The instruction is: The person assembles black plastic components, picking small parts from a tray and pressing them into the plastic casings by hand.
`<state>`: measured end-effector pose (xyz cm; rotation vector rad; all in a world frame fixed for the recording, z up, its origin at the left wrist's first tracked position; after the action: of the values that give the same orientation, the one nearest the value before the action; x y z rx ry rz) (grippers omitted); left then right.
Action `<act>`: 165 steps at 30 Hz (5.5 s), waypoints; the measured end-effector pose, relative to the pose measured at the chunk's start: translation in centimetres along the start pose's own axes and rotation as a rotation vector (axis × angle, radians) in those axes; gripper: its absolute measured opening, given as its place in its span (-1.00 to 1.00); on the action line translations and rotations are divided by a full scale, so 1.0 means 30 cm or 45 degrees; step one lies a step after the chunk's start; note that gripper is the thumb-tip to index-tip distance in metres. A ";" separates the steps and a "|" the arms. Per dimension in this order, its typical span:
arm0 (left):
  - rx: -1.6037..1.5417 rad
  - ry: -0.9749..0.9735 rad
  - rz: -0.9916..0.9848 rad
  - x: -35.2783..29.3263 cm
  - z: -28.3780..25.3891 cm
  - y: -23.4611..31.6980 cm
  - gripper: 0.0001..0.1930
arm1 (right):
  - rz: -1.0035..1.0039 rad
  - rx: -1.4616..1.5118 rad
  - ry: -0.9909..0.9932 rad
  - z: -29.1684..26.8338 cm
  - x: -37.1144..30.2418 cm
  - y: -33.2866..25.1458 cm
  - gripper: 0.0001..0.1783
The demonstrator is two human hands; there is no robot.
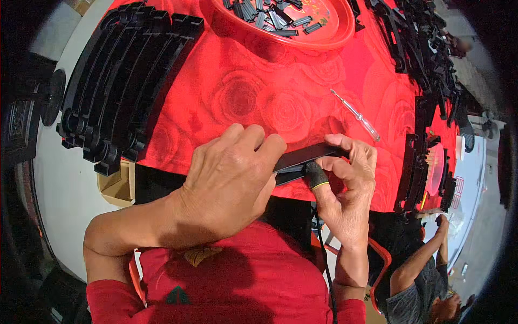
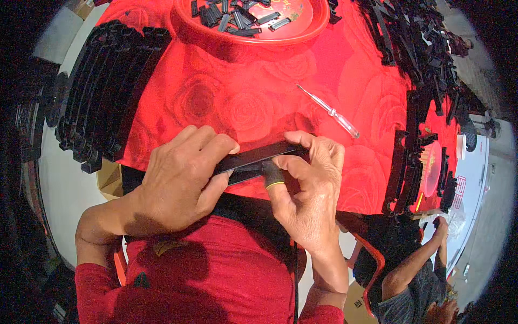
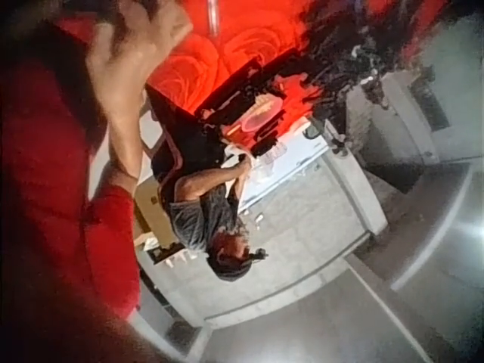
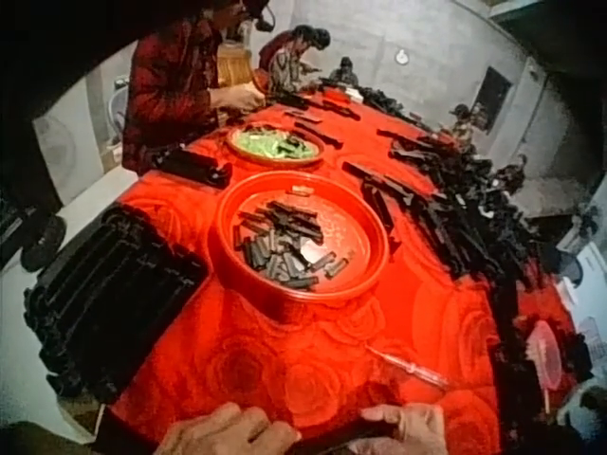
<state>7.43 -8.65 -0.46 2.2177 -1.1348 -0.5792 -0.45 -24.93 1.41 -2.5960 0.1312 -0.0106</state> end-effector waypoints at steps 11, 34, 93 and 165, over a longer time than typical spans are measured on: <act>-0.119 -0.045 0.165 0.030 0.012 -0.007 -0.70 | 0.039 0.019 -0.064 -0.009 0.007 -0.032 -0.79; -0.078 -0.044 0.004 0.076 0.033 0.007 -0.80 | 0.025 0.051 0.055 0.008 -0.031 0.009 -0.69; 0.014 0.016 -0.027 0.092 0.043 0.017 -0.68 | -0.200 0.339 -0.886 -0.010 0.244 0.095 -0.67; -0.105 0.049 0.467 0.049 -0.055 -0.038 -0.82 | 0.034 0.271 0.337 -0.172 0.116 0.259 -0.80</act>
<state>9.88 -8.85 -0.16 1.8797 -1.4260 -0.4168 2.13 -34.54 1.76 -2.3690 0.2466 -0.3403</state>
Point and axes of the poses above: each hand's wrist, its own x-axis towards the middle knuckle, its own z-axis out of the palm, y = z × x, the point moved 6 cm from there along x, towards the middle knuckle, and after that the axes turned 9 degrees about -y, right-handed, at the moved point
